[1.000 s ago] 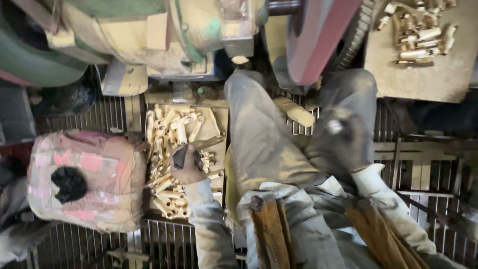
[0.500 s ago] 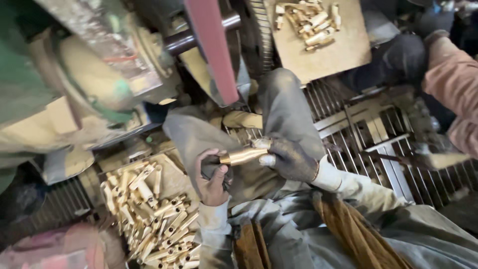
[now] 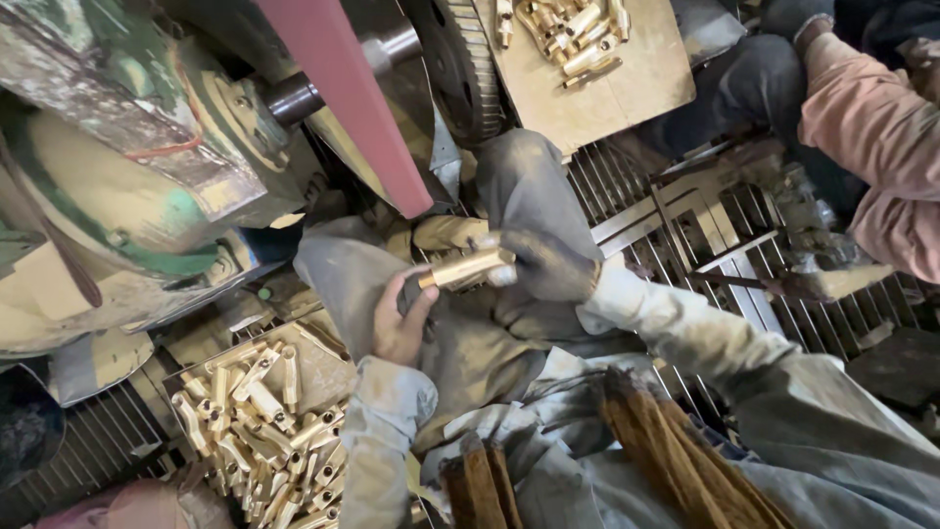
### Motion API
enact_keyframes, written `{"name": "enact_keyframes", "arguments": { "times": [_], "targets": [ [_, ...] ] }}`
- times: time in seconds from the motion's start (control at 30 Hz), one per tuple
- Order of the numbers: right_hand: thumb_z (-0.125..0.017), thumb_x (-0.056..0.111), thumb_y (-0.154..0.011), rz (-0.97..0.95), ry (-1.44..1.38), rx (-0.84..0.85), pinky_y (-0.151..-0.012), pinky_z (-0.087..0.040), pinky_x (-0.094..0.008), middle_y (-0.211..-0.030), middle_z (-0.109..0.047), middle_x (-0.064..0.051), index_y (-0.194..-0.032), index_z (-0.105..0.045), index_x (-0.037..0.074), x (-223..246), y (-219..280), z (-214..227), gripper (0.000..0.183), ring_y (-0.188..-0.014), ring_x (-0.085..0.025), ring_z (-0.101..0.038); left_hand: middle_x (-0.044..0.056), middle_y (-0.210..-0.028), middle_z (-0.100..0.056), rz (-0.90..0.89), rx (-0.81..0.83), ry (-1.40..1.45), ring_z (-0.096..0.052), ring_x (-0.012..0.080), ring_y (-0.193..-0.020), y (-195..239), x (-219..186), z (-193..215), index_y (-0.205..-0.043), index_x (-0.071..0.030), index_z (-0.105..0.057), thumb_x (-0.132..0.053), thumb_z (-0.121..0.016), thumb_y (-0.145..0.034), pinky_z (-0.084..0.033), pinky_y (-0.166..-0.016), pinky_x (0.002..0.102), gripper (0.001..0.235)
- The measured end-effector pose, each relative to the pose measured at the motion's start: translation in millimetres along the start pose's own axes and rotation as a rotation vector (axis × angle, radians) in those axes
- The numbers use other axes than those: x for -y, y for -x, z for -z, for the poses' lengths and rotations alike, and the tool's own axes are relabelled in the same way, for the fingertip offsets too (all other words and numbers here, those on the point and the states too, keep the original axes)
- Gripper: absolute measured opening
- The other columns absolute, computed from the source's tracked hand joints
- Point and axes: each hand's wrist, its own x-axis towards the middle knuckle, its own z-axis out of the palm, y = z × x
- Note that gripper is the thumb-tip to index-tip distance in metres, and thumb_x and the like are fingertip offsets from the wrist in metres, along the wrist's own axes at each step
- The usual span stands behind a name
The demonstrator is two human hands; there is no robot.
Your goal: The person holds small brass metal components against a moving vertical abrasive belt by hand, rotating and pressing different sides of the metal parts against the belt.
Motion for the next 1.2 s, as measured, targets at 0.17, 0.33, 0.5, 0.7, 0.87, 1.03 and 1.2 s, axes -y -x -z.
{"name": "enact_keyframes", "arguments": {
  "times": [0.17, 0.33, 0.5, 0.7, 0.87, 1.03, 1.2],
  "targets": [
    [-0.074, 0.012, -0.094, 0.044, 0.200, 0.038, -0.096, -0.051, -0.038, -0.114, -0.067, -0.015, -0.130, -0.064, 0.004, -43.5, -30.8, 5.3, 0.039, -0.108, -0.029, -0.064, 0.000, -0.103, -0.069, -0.049, 0.029, -0.082, -0.062, 0.0082, -0.095, -45.6, 28.2, 12.0, -0.125, -0.005, -0.066, -0.018, -0.071, -0.097, -0.051, -0.087, 0.025, 0.032],
    [-0.070, 0.003, -0.098, 0.040, 0.040, 0.014, -0.100, -0.051, -0.037, -0.122, -0.060, -0.017, -0.124, -0.061, -0.001, -87.2, -51.1, -10.5, 0.028, -0.115, -0.029, -0.062, 0.001, -0.090, -0.068, 0.084, -0.079, -0.027, -0.061, 0.0097, -0.071, -75.1, 38.3, 4.3, -0.120, -0.006, -0.066, -0.020, -0.071, -0.096, -0.052, -0.061, 0.027, 0.028],
    [-0.066, 0.008, -0.093, 0.101, 0.121, -0.051, -0.100, -0.051, -0.038, -0.122, -0.059, -0.016, -0.128, -0.059, -0.002, -103.6, -44.3, -17.0, 0.037, -0.115, -0.027, -0.060, 0.003, -0.084, -0.069, 0.099, -0.152, 0.153, -0.058, 0.0098, -0.057, -84.8, 52.9, -7.1, -0.116, -0.005, -0.065, -0.015, -0.068, -0.097, -0.047, -0.049, 0.027, 0.021],
    [-0.064, 0.012, -0.102, -0.467, -1.170, -0.106, -0.103, -0.053, -0.039, -0.122, -0.061, -0.015, -0.127, -0.062, -0.002, -110.8, -58.8, -25.6, 0.028, -0.116, -0.026, -0.061, 0.003, -0.084, -0.067, 0.111, -0.204, 0.143, -0.058, 0.0097, -0.060, -88.9, 71.7, -11.5, -0.115, -0.002, -0.066, -0.007, -0.068, -0.098, -0.049, -0.053, 0.027, 0.018],
    [-0.070, 0.017, -0.097, -0.161, 0.171, 0.023, -0.093, -0.052, -0.042, -0.114, -0.065, -0.020, -0.123, -0.068, 0.003, -86.6, -66.3, -8.7, 0.029, -0.105, -0.037, -0.064, 0.003, -0.086, -0.066, 0.147, -0.296, 0.160, -0.057, 0.0091, -0.063, -93.5, 89.1, -15.6, -0.119, -0.003, -0.064, -0.004, -0.068, -0.094, -0.049, -0.051, 0.028, 0.026],
    [-0.073, 0.018, -0.095, -0.147, 0.188, 0.021, -0.091, -0.053, -0.043, -0.112, -0.066, -0.020, -0.123, -0.068, 0.004, -90.1, -70.7, -11.9, 0.032, -0.105, -0.038, -0.066, 0.005, -0.092, -0.070, -0.026, -0.330, 0.021, -0.062, 0.0092, -0.073, -97.0, 97.2, -17.4, -0.121, -0.002, -0.065, -0.001, -0.070, -0.096, -0.053, -0.063, 0.028, 0.026],
    [-0.078, 0.017, -0.090, -0.178, 0.086, 0.011, -0.086, -0.057, -0.040, -0.110, -0.071, -0.016, -0.119, -0.069, 0.005, -111.3, -69.9, -16.0, 0.032, -0.102, -0.033, -0.071, 0.006, -0.080, -0.067, 0.151, -0.310, 0.109, -0.058, 0.0125, -0.056, -94.5, 73.4, -21.3, -0.115, -0.002, -0.065, -0.003, -0.068, -0.096, -0.048, -0.048, 0.030, 0.019]
  ]
}}
